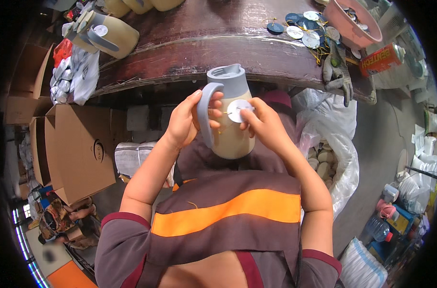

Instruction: The person assembles beige plastic pitchers by attaching lids and securing them with rubber bands. They place the finished pitchers on a wooden table and pack some into a cardboard box. A second person is visible in the background handling plastic bags.

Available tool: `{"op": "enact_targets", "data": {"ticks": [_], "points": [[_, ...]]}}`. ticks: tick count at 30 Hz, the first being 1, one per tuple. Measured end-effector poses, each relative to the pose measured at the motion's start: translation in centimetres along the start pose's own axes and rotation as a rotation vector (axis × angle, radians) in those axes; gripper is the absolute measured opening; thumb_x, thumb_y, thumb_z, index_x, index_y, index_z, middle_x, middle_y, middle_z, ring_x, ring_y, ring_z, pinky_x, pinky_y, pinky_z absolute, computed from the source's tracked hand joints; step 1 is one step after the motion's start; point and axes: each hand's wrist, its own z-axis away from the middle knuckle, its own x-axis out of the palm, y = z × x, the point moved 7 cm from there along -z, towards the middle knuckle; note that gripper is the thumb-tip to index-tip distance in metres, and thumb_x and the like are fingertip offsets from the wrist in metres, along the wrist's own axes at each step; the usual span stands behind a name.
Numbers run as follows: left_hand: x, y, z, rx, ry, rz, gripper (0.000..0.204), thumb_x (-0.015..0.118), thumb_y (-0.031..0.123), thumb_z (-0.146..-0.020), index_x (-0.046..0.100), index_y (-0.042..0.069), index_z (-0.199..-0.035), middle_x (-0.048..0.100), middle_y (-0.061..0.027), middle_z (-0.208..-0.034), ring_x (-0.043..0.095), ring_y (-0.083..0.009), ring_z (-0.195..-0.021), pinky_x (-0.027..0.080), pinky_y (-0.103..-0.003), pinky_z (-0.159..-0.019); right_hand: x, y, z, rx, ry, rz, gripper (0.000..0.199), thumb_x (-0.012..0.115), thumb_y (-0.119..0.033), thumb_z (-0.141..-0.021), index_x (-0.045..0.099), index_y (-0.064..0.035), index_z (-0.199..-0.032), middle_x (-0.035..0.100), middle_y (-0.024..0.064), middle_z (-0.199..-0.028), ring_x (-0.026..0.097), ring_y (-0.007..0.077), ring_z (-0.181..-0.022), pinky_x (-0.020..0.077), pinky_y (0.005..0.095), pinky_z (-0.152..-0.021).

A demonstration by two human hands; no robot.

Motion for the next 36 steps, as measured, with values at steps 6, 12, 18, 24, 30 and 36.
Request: {"op": "enact_targets", "data": {"ticks": [6,12,18,24,30,36], "points": [[-0.6,0.2,-0.9,-0.035,-0.068,0.030,0.045,0.039,0.030,-0.100,0.053,-0.006,-0.122,0.062,-0.0169,-0.111,0.063,-0.0272,-0.101,0.055,-0.041,-0.085,-0.7,-1.7,-1.1,-0.182,0.140,0.275,0.025,0.066,-0.019,-0.085,0.063,-0.0012,-0.101,0.064,0.0072,-0.084,0.061,0.0139,-0.072,0.0486,0.0292,-0.067],[-0.8,0.4,-0.5,-0.086,-0.128,-0.011,0.038,0.042,0.018,-0.097,0.051,-0.009,-0.123,0.061,-0.0174,-0.114,0.063,-0.0255,-0.102,0.054,-0.039,-0.088,0.4,-3.0,-1.3,-0.123,0.029,0.108,0.020,0.057,-0.016,-0.093,0.057,-0.0009,-0.106,0.060,0.0040,-0.088,0.059,0.0086,-0.071,0.0470,0.0228,-0.068],[0.7,0.4,-0.8,-0.057,-0.201,-0.543,0.037,0.059,0.024,-0.091,0.058,0.001,-0.120,0.064,-0.0050,-0.100,0.060,-0.0078,-0.078,0.051,-0.022,-0.065,1.3,-2.9,-1.0,0.028,-0.017,0.235,0.022,0.054,-0.021,-0.095,0.055,-0.0010,-0.104,0.061,0.0046,-0.076,0.059,0.0099,-0.065,0.0469,0.0248,-0.058],[-2.3,0.6,-1.2,0.173,0.137,-0.440,0.020,0.060,0.021,-0.093,0.059,0.003,-0.101,0.060,0.0005,-0.080,0.054,-0.0053,-0.062,0.046,-0.021,-0.056,-1.6,-1.7,-1.3,0.006,-0.124,0.316,0.026,0.059,-0.024,-0.091,0.065,0.0004,-0.087,0.061,0.0016,-0.075,0.056,0.0095,-0.070,0.0466,0.0253,-0.068],[-0.8,2.4,1.9,0.705,0.306,-0.355,0.015,0.058,0.012,-0.094,0.058,0.003,-0.106,0.062,-0.0024,-0.090,0.058,-0.0076,-0.078,0.049,-0.023,-0.073,-0.6,-4.4,-1.1,-0.230,-0.183,-0.771,0.032,0.052,-0.007,-0.091,0.058,0.0001,-0.121,0.065,0.0137,-0.108,0.062,0.0157,-0.088,0.0465,0.0249,-0.076],[2.2,4.8,3.2,0.920,0.118,-0.892,0.016,0.059,-0.003,-0.085,0.063,0.002,-0.100,0.062,-0.0069,-0.096,0.060,-0.0172,-0.086,0.047,-0.027,-0.079,2.4,-8.7,-0.1,-0.570,0.043,0.159,0.055,0.066,0.001,-0.080,0.052,-0.0082,-0.132,0.063,0.0060,-0.116,0.058,0.0064,-0.073,0.0475,0.0215,-0.066]]}}
